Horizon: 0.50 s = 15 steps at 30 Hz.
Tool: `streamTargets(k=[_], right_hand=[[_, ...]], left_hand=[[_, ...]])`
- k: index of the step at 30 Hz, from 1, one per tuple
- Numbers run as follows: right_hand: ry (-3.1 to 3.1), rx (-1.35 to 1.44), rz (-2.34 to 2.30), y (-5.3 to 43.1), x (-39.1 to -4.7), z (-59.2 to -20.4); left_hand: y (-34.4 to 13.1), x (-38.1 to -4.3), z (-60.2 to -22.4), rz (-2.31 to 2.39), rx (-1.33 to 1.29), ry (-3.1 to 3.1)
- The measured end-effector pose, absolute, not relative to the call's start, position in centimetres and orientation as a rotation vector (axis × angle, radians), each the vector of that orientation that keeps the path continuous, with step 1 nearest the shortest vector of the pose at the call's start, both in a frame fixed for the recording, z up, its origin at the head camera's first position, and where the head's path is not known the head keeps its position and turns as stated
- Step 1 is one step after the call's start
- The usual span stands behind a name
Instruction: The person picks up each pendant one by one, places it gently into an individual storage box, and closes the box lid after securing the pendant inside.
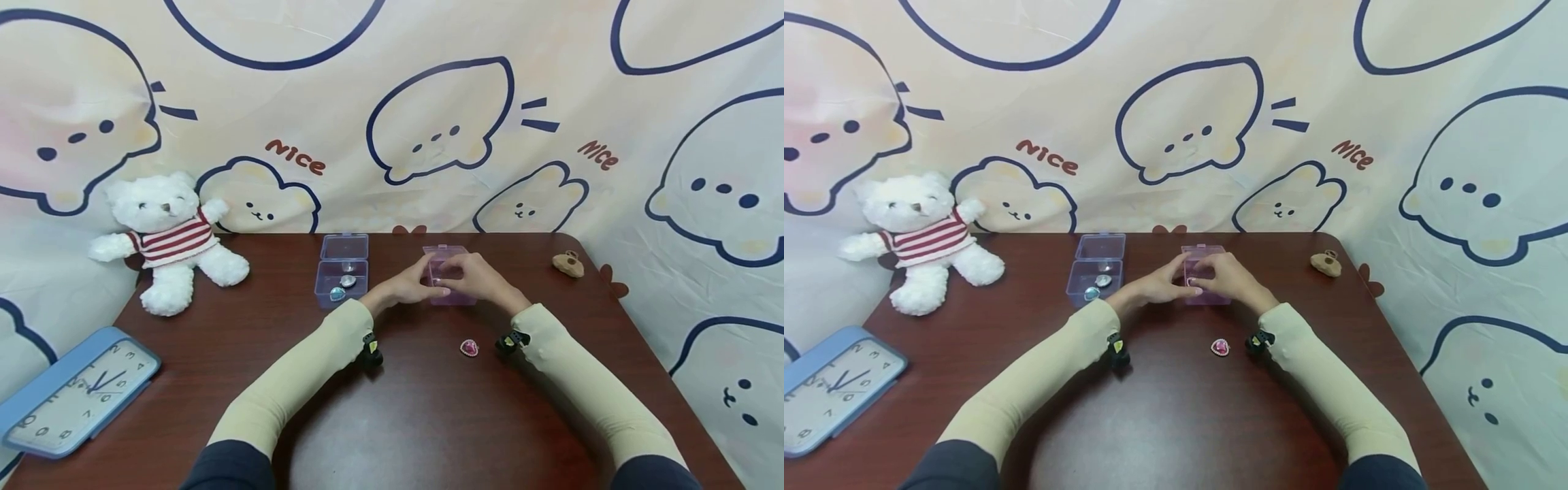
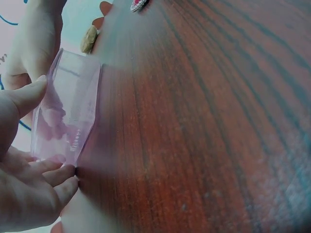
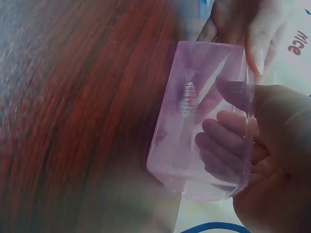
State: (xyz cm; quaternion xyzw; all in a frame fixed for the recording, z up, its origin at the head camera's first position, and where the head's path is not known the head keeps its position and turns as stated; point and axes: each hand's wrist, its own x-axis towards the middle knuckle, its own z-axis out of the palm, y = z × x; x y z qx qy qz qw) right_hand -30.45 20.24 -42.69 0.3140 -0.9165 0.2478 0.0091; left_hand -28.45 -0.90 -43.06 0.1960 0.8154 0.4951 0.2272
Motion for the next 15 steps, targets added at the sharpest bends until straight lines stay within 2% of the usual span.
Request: streamTargets(k=[7,15], right_hand=[[-2.8,0.962,0.779,21.4,-29.3,-41.7],[-2.799,1.015,0.823,24.3,-25.6,-38.8]], left_hand=[[-0.8,-28.5,-43.1,1.355,0.548,2.245],[-0.9,-28.7,-43.3,1.385,0.566,2.236]])
